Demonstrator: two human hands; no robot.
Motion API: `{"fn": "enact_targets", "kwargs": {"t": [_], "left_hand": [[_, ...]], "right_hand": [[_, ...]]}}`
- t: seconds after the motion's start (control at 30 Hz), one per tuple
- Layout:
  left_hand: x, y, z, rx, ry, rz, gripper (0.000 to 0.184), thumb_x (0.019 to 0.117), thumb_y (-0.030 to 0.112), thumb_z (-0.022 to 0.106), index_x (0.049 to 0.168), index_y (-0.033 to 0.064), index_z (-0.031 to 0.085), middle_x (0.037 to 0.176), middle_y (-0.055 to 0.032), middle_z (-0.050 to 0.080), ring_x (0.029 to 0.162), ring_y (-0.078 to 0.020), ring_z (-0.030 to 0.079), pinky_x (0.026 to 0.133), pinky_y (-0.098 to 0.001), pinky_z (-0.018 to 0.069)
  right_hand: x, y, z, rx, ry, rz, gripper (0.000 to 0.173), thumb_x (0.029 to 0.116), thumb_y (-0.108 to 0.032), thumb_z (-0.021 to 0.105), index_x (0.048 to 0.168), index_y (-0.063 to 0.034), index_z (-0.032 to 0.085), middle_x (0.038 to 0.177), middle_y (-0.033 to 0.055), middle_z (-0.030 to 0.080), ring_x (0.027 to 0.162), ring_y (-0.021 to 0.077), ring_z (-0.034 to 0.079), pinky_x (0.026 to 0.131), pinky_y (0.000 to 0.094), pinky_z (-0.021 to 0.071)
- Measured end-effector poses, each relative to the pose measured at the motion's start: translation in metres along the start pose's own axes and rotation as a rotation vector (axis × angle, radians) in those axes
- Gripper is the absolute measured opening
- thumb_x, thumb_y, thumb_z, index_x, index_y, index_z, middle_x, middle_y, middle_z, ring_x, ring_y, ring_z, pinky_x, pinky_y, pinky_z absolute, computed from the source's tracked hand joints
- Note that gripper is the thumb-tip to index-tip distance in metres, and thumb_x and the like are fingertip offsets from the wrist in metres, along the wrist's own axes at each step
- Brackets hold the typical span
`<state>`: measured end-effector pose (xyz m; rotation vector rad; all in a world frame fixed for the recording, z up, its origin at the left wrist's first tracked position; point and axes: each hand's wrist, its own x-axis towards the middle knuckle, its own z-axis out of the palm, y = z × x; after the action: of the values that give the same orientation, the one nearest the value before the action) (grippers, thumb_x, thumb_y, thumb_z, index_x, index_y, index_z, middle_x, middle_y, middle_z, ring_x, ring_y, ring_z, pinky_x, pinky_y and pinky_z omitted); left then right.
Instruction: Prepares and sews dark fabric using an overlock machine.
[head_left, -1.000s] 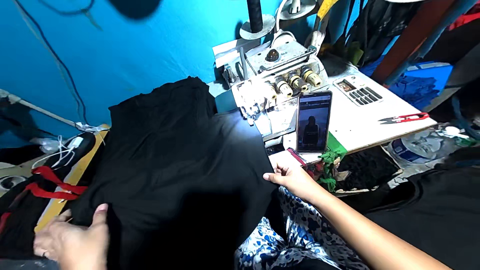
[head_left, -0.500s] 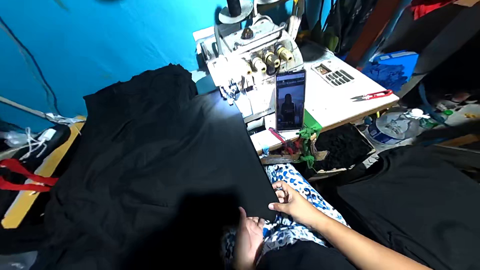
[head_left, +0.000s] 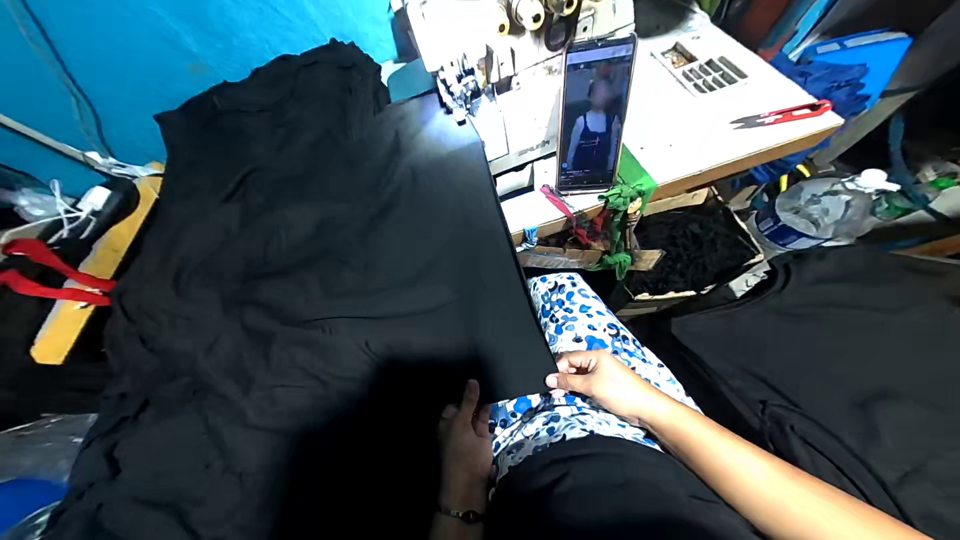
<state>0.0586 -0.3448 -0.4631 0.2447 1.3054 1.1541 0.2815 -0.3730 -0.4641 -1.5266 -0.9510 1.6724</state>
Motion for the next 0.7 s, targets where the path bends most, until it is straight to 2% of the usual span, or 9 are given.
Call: {"fn": "enact_targets", "kwargs": {"t": [0.1,0.27,0.33,0.4,0.47,0.53,0.57,0.6,0.7], "left_hand": [[0.0,0.002,-0.002,0.005,0.013,-0.018,0.014,0.0979,0.0,0.062,0.109,-0.0042,0.055,0.095,-0.0126,0.07,0.081,-0.0187,0.072,0.076,-0.0319,0.0633],[0.0,0.005,-0.004,0.022,0.002,-0.017,0.012,0.0995,0.0,0.06,0.109,-0.0035,0.053,0.093,-0.013,0.07,0.079,-0.0189,0.073,0.074,-0.0322,0.0637],[0.001,0.007,-0.004,0.063,-0.003,-0.001,0.012,0.0993,0.0,0.06,0.107,-0.0036,0.052,0.092,-0.0126,0.069,0.078,-0.019,0.072,0.073,-0.0325,0.0638],[0.003,0.005,-0.007,0.156,-0.006,0.038,0.013,0.0988,0.001,0.062,0.105,-0.0039,0.052,0.089,-0.011,0.066,0.074,-0.0181,0.071,0.071,-0.0329,0.0639],[0.007,0.001,-0.004,0.207,-0.036,0.07,0.012,0.101,0.006,0.061,0.106,-0.0021,0.052,0.089,-0.0088,0.065,0.074,-0.0158,0.069,0.071,-0.0327,0.0629],[0.02,0.001,0.004,0.077,-0.139,0.015,0.018,0.1071,0.014,0.05,0.118,-0.0002,0.054,0.098,-0.0088,0.068,0.085,-0.0172,0.07,0.079,-0.0358,0.0618],[0.026,0.002,0.008,-0.002,-0.192,-0.033,0.024,0.1093,0.02,0.045,0.122,0.0026,0.055,0.102,-0.0083,0.07,0.091,-0.0178,0.071,0.083,-0.0375,0.0612],[0.027,0.003,0.011,-0.064,-0.213,-0.06,0.024,0.1094,0.02,0.044,0.123,0.0042,0.056,0.104,-0.0081,0.071,0.095,-0.0184,0.072,0.085,-0.0389,0.0612],[0.013,0.006,0.008,-0.071,-0.166,0.037,0.012,0.1018,0.004,0.052,0.109,0.0035,0.061,0.094,-0.0046,0.074,0.089,-0.015,0.073,0.084,-0.0373,0.062]], "right_hand": [[-0.002,0.002,-0.003,-0.04,-0.018,0.001,0.017,0.0984,-0.019,0.07,0.087,-0.0059,0.072,0.081,-0.0004,0.072,0.077,0.0057,0.068,0.076,0.0241,0.0564],[-0.002,0.004,-0.004,-0.062,-0.005,0.004,0.014,0.0949,-0.018,0.074,0.086,-0.0072,0.076,0.082,-0.0019,0.072,0.076,0.0042,0.066,0.074,0.0237,0.0542],[-0.001,0.004,-0.005,-0.051,-0.007,0.007,0.014,0.0952,-0.018,0.074,0.086,-0.0066,0.076,0.083,-0.0017,0.073,0.077,0.0041,0.067,0.076,0.0234,0.0556],[-0.002,0.002,-0.002,-0.025,0.008,0.039,0.013,0.0932,-0.016,0.075,0.086,-0.0059,0.073,0.08,-0.0008,0.072,0.074,0.0059,0.067,0.073,0.025,0.0547],[-0.002,0.0,0.001,0.035,0.008,0.041,0.015,0.0914,-0.012,0.075,0.097,-0.0041,0.064,0.082,0.002,0.071,0.074,0.011,0.068,0.073,0.0299,0.0569],[0.005,0.0,0.0,0.092,-0.045,-0.008,0.026,0.0908,-0.01,0.073,0.113,-0.0014,0.062,0.088,0.0038,0.069,0.078,0.0153,0.07,0.077,0.0345,0.0611],[0.007,0.0,-0.002,0.074,-0.065,-0.027,0.022,0.0913,-0.011,0.073,0.11,-0.0018,0.065,0.087,0.0029,0.07,0.078,0.0146,0.07,0.078,0.0344,0.0607],[0.005,0.001,-0.003,0.024,-0.091,-0.044,0.014,0.0927,-0.013,0.072,0.102,-0.0031,0.068,0.084,0.0018,0.071,0.077,0.0131,0.071,0.077,0.0335,0.0599],[-0.009,0.001,-0.008,-0.101,-0.175,-0.149,0.012,0.0964,-0.014,0.068,0.095,-0.0026,0.069,0.081,-0.0004,0.071,0.073,0.0063,0.067,0.071,0.0278,0.0561]]}}
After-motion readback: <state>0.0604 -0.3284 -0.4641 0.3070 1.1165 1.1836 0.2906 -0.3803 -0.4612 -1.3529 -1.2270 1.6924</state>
